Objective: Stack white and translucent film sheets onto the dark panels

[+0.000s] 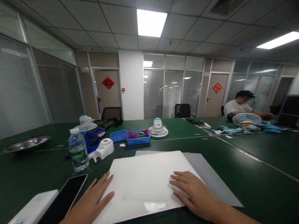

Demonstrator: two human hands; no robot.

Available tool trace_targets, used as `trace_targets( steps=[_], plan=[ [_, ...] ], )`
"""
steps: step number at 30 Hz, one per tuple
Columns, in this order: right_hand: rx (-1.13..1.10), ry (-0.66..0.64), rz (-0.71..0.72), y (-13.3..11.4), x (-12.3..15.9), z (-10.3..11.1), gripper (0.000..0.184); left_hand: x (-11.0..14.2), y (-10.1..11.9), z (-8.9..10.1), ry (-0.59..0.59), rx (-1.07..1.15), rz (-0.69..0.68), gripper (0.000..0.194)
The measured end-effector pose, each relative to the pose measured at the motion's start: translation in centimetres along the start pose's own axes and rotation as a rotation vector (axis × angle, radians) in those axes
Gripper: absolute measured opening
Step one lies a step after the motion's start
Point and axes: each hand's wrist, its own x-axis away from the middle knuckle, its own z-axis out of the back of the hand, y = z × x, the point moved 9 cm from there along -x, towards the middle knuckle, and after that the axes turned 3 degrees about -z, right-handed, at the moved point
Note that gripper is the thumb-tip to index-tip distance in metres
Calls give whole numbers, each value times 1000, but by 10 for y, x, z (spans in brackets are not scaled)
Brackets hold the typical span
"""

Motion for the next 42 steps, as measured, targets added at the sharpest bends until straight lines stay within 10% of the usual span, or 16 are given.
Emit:
trace_targets(
  steps=[6,16,23,42],
  plan=[
    [192,72,-300,64,-2,-6,52,-1,-1,-1,26,-2,-13,62],
    [-62,-167,-147,35,4,-19,65,-1,-7,-8,61,-7,-47,62],
    [113,65,-271,54,-2,3,58,-2,-12,-11,39,-28,-33,64],
    [84,-59,-145,37,-1,-10,60,-1,-3,-7,-7,-16,-18,65]
  ],
)
